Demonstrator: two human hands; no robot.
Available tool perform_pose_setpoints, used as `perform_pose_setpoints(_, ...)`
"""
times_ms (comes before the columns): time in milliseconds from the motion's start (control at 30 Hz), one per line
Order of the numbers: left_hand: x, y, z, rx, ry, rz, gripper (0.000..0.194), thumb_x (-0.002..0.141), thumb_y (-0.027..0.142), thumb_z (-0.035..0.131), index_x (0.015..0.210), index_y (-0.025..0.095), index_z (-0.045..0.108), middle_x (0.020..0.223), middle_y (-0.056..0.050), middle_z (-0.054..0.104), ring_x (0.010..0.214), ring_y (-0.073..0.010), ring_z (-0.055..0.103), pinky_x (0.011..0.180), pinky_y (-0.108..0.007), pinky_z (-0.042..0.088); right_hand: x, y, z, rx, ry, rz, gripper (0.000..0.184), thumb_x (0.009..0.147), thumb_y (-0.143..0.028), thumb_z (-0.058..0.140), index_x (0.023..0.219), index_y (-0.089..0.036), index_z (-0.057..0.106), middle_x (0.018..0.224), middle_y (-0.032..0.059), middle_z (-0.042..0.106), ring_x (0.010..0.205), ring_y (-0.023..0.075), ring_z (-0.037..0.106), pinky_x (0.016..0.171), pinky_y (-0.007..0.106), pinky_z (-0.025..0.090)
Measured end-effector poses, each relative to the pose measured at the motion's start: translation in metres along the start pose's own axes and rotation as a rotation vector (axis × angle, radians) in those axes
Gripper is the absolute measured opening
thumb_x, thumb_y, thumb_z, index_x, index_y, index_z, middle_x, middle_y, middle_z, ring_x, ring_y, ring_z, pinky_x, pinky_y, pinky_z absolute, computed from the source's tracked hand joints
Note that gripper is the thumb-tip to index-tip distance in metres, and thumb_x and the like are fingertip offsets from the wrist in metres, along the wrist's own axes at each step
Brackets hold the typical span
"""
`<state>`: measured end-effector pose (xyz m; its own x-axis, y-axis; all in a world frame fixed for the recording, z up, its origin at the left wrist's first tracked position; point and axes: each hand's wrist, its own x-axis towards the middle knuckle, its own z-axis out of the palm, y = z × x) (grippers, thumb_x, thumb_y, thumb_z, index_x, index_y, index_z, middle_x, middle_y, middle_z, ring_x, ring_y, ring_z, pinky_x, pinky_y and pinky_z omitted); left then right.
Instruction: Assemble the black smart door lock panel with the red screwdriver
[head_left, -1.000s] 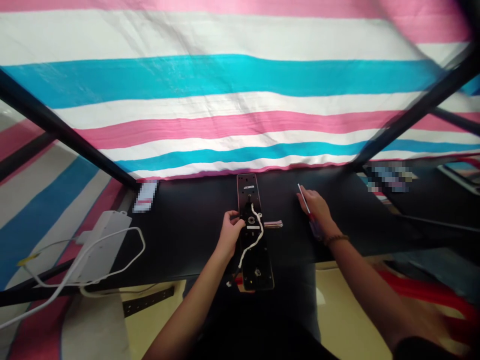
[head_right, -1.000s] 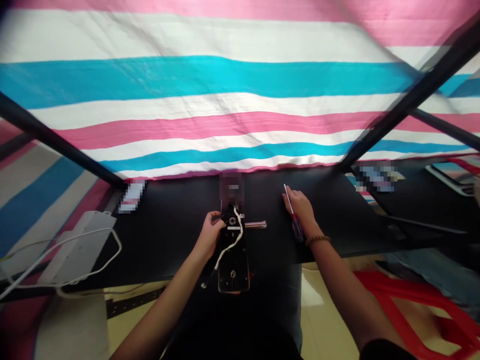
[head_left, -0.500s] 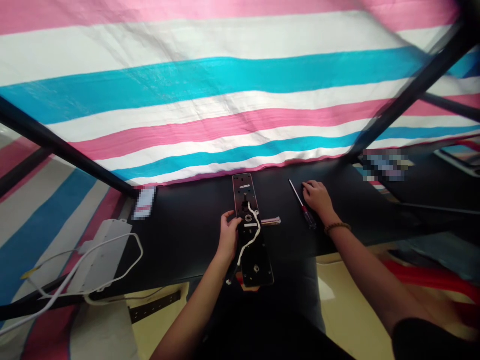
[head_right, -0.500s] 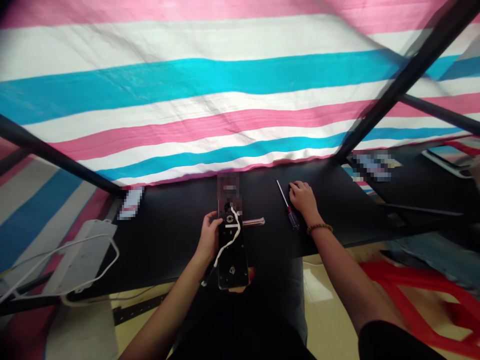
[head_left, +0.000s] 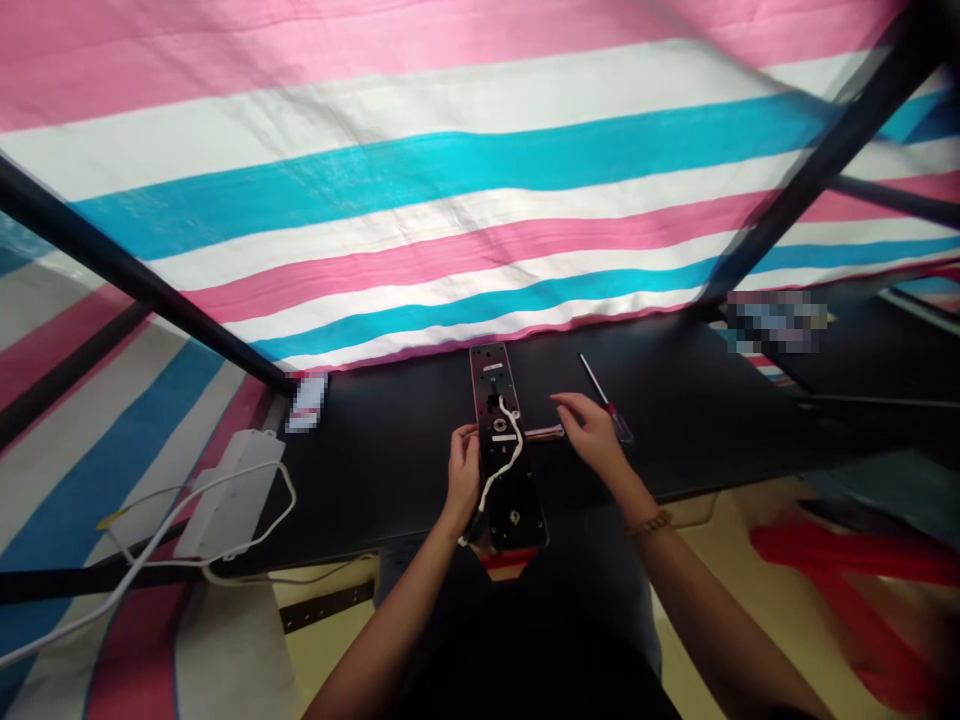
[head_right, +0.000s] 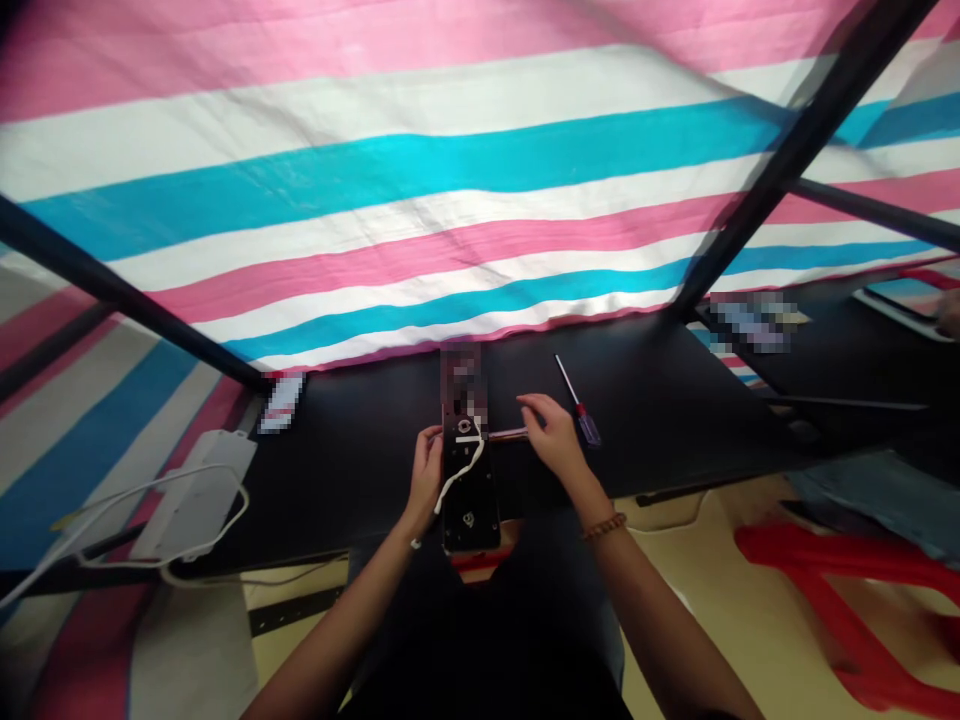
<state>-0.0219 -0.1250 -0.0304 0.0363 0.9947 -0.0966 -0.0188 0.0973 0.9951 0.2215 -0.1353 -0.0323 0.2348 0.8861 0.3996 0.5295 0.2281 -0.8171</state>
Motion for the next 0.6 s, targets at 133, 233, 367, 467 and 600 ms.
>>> perform_pose_setpoints(133,-0.002,-0.001,0.000,0.010,-0.002,0.004,0.027,0.096,0.038,0.051,0.119,0.023,0.052,0.110,-0.006,0.067,0.098,-0.0172,0.065,0.087,-0.027,0.050,0.014,0.005,0.039,0.150,-0.148,0.167,0.025,0.084,-0.032,0.061,0.101,-0.022,0.075,0.105,0.0074,0.076,0.100,0.0238,0.068,0.096,0.041,0.050)
perform_pose_setpoints(233,-0.002,-0.002,0.002,0.033,-0.003,0.010,0.028,0.097,0.037,0.049,0.122,0.023,0.049,0.113,-0.007,0.067,0.100,-0.0175,0.066,0.090,-0.028,0.049,0.041,0.020,0.061,0.208,-0.209,0.236,0.020,0.081,-0.033,0.062,0.088,-0.022,0.077,0.091,0.0039,0.077,0.087,0.0219,0.069,0.089,0.038,0.051)
perform_pose_setpoints(367,-0.003,-0.003,0.004,0.077,0.010,0.018,0.026,0.097,0.036,0.048,0.120,0.023,0.053,0.114,-0.007,0.068,0.105,-0.0191,0.066,0.093,-0.029,0.048,0.076,0.033,0.081,0.320,-0.264,0.337,0.021,0.079,-0.035,0.062,0.076,-0.019,0.075,0.074,0.0008,0.075,0.074,0.0185,0.065,0.075,0.030,0.052)
perform_pose_setpoints(467,-0.008,-0.008,0.004,0.076,0.010,0.045,0.025,0.098,0.035,0.048,0.120,0.023,0.054,0.114,-0.007,0.069,0.105,-0.0194,0.066,0.093,-0.030,0.048,0.089,0.035,0.094,0.403,-0.262,0.439,0.024,0.078,-0.038,0.064,0.074,-0.016,0.073,0.065,0.0006,0.071,0.062,0.0161,0.061,0.062,0.027,0.049)
perform_pose_setpoints(600,0.001,-0.017,0.008,-0.077,0.066,0.026,0.025,0.097,0.035,0.050,0.119,0.023,0.053,0.119,-0.009,0.068,0.107,-0.0193,0.065,0.094,-0.031,0.049,0.103,0.034,0.111,0.509,-0.204,0.534,0.036,0.082,-0.051,0.064,0.069,-0.017,0.066,0.056,0.0018,0.066,0.050,0.0153,0.055,0.052,0.029,0.047)
